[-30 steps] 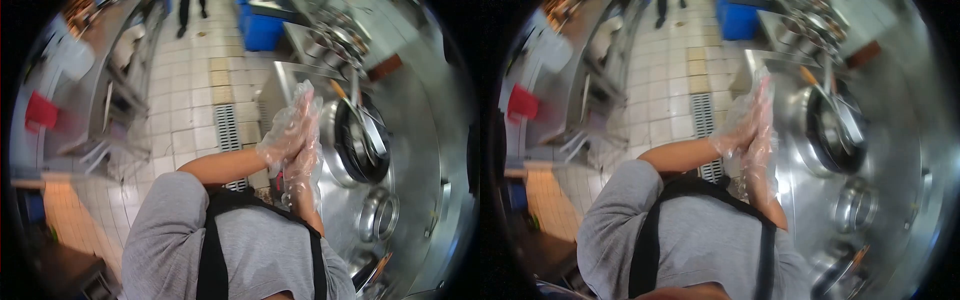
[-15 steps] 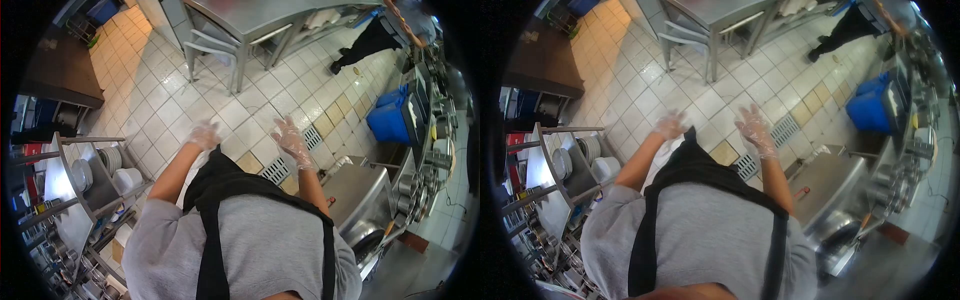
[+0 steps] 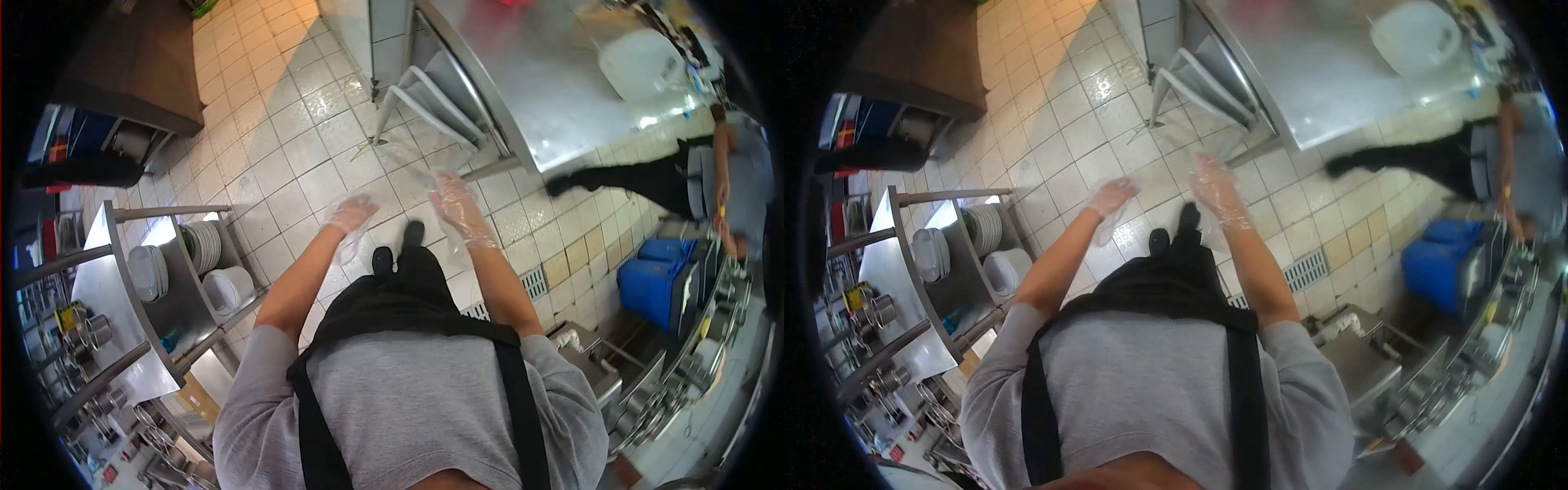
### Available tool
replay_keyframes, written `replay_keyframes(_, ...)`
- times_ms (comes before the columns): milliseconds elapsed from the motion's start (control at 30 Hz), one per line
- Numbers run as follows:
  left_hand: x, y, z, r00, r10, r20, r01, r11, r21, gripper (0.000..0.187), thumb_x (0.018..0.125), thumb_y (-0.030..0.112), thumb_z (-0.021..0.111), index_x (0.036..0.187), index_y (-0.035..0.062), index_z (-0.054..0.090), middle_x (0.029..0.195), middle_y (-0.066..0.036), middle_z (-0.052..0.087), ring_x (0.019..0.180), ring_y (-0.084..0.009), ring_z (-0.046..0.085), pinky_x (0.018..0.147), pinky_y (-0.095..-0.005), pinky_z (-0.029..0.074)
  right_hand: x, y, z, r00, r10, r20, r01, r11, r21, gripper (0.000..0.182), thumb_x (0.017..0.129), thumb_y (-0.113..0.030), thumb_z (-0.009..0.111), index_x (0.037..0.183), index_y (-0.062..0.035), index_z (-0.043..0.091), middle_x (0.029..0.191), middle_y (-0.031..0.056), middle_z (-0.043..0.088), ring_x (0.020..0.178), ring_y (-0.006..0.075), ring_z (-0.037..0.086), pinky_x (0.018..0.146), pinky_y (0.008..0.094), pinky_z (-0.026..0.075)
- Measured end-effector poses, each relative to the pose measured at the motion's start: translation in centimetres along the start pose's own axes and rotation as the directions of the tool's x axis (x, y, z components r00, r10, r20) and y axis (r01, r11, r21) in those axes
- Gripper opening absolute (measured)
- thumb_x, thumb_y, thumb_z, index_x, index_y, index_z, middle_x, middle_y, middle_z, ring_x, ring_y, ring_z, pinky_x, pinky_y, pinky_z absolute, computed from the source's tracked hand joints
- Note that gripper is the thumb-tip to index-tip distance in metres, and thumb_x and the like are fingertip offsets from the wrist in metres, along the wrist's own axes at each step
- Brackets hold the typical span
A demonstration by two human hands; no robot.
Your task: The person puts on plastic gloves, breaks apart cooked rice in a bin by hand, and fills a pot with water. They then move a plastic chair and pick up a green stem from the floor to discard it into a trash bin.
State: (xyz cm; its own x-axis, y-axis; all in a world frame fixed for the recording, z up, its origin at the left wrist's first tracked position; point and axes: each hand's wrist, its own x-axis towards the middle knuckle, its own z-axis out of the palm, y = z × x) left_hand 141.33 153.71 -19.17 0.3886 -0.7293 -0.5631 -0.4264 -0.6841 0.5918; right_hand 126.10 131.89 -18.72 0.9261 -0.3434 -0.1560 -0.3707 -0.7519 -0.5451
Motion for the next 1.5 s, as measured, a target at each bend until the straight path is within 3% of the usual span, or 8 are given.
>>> replay_keyframes(300, 25.5, 3.9, -1.6, 0.977, -0.214, 0.0, 0.206, 0.944, -0.259, 0.045, 0.084, 0.044, 0.048, 0.109, 0.0103, 0.064, 0.11, -0.023, 0.06, 0.105, -0.0357, 0.057, 0.088, -0.0422, 0.045, 20.8, 11.3, 0.4, 0.963, 0.047, -0.264, -0.141, 0.926, -0.349, 0.063, 0.08, -0.025, 0.059, 0.136, -0.0054, 0.037, 0.13, 0.023, 0.045, 0.118, 0.0395, 0.045, 0.099, 0.0449, 0.037)
replay_keyframes(500, 38.8, 2.4, 1.9, 0.886, -0.45, 0.111, 0.441, 0.746, -0.5, 0.058, 0.076, 0.05, 0.055, 0.111, 0.0043, 0.062, 0.116, -0.022, 0.058, 0.111, -0.0354, 0.055, 0.093, -0.0414, 0.043, 28.6, 14.5, 2.0, 0.873, 0.486, 0.048, -0.408, 0.78, -0.474, 0.062, 0.077, -0.028, 0.062, 0.134, -0.0136, 0.041, 0.136, 0.0163, 0.043, 0.123, 0.0356, 0.043, 0.101, 0.0435, 0.036)
replay_keyframes(667, 37.9, 4.8, -1.4, 0.759, -0.631, 0.16, 0.518, 0.436, -0.735, 0.056, 0.073, 0.04, 0.059, 0.109, -0.0036, 0.06, 0.113, -0.025, 0.059, 0.11, -0.0347, 0.055, 0.094, -0.0407, 0.042, 28.6, 14.2, 1.3, 0.906, 0.422, -0.004, -0.368, 0.784, -0.5, 0.045, 0.079, -0.024, 0.059, 0.122, -0.0105, 0.054, 0.128, 0.0176, 0.05, 0.119, 0.0349, 0.048, 0.098, 0.0427, 0.039)
replay_keyframes(900, 37.3, -1.3, 5.2, 0.833, -0.551, -0.046, 0.426, 0.692, -0.582, 0.052, 0.071, 0.037, 0.061, 0.103, -0.0041, 0.061, 0.11, -0.024, 0.061, 0.106, -0.0349, 0.057, 0.092, -0.0403, 0.044, 29.9, 17.4, 1.3, 0.847, 0.509, -0.152, -0.49, 0.859, 0.146, 0.037, 0.079, -0.008, 0.052, 0.116, -0.0001, 0.055, 0.105, 0.0277, 0.059, 0.1, 0.0393, 0.058, 0.086, 0.0415, 0.046)
replay_keyframes(1000, 33.8, -0.2, 2.2, 0.958, -0.278, -0.076, 0.253, 0.937, -0.242, 0.041, 0.075, 0.036, 0.059, 0.102, 0.0062, 0.065, 0.106, -0.023, 0.062, 0.103, -0.0349, 0.058, 0.089, -0.0397, 0.046, 29.5, 16.1, 0.8, 0.912, 0.352, -0.209, -0.375, 0.923, -0.081, 0.041, 0.078, -0.006, 0.051, 0.118, -0.0007, 0.055, 0.106, 0.0287, 0.058, 0.1, 0.0396, 0.058, 0.089, 0.0407, 0.045)
replay_keyframes(1067, 32.4, -0.5, 2.4, 0.786, -0.612, 0.093, 0.461, 0.48, -0.746, 0.026, 0.082, 0.03, 0.054, 0.101, 0.0189, 0.066, 0.102, -0.023, 0.063, 0.1, -0.0327, 0.06, 0.087, -0.04, 0.047, 29.1, 15.6, 1.0, 0.942, 0.196, -0.272, -0.244, 0.957, -0.157, 0.043, 0.076, -0.005, 0.052, 0.119, -0.001, 0.054, 0.107, 0.0287, 0.058, 0.101, 0.0401, 0.057, 0.091, 0.0412, 0.044)
replay_keyframes(1100, 30.2, -0.4, 1.3, 0.921, -0.38, -0.081, 0.304, 0.834, -0.46, 0.024, 0.085, 0.027, 0.049, 0.102, 0.0253, 0.067, 0.099, -0.022, 0.063, 0.097, -0.0335, 0.06, 0.082, -0.0412, 0.048, 28.8, 15.3, 1.1, 0.945, 0.032, -0.327, -0.114, 0.966, -0.234, 0.046, 0.075, -0.005, 0.053, 0.12, -0.0013, 0.053, 0.109, 0.0288, 0.057, 0.103, 0.0406, 0.056, 0.094, 0.0417, 0.043)
replay_keyframes(1500, 23.1, -5.7, 0.7, 0.882, -0.46, -0.097, 0.399, 0.842, -0.364, 0.026, 0.08, 0.017, 0.058, 0.104, 0.0209, 0.066, 0.096, -0.016, 0.064, 0.095, -0.0331, 0.061, 0.085, -0.0388, 0.048, 28.2, 11.6, 0.2, 0.987, 0.162, -0.014, -0.162, 0.962, -0.222, 0.043, 0.068, -0.014, 0.066, 0.108, 0.0006, 0.057, 0.09, 0.0231, 0.064, 0.086, 0.0396, 0.062, 0.078, 0.0427, 0.049)
